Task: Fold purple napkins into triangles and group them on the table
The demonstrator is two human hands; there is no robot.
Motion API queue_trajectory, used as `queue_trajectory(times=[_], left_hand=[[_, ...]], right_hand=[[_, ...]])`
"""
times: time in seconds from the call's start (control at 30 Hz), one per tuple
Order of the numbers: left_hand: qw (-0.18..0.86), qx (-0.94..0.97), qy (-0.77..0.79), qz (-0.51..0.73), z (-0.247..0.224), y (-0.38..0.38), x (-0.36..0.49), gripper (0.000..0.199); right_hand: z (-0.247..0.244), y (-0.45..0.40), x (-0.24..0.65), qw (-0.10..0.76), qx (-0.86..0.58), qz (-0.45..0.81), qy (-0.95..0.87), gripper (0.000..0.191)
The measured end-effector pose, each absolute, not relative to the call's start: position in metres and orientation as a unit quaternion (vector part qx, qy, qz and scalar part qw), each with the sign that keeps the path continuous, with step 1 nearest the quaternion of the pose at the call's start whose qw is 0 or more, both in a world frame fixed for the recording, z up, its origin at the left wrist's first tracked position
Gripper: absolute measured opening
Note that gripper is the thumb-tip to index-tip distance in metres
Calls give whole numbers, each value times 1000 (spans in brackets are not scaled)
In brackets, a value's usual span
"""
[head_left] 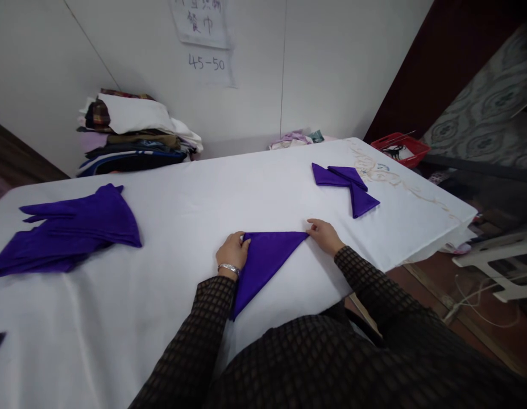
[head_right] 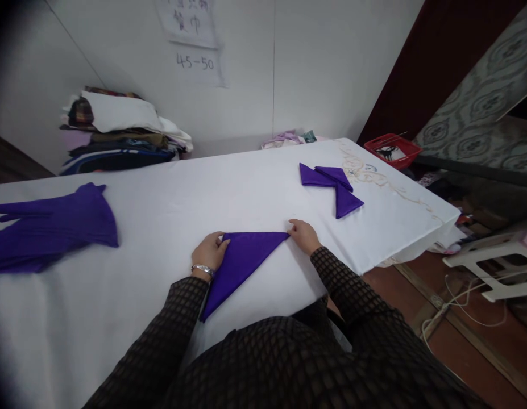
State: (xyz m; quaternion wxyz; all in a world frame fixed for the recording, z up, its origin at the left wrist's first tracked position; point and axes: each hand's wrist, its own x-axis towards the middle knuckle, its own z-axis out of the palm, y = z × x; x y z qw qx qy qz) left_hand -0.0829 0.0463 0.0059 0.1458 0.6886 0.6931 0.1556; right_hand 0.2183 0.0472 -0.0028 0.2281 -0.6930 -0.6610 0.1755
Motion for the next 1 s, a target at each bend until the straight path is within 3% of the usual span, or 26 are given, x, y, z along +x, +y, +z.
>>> queue_trajectory(times=[0.23,0.4,0.67,0.87,1.0], left_hand=[[147,687,694,159,6,46,-82,30],[142,693,688,159,5,47,-82,31],[146,696,687,151,8,47,-84,31],[168,688,685,170,7,49,-85,28],[244,674,662,218,5,52,-94,31]], right_hand=[[1,44,231,273,-696,155,-646,35],[10,31,192,343,-593,102,-722,32],[18,30,79,163,-418,132,-884,61],[3,42,66,102,-392,129,-905,67],[-7,42,68,97,-394,117,-906,73]])
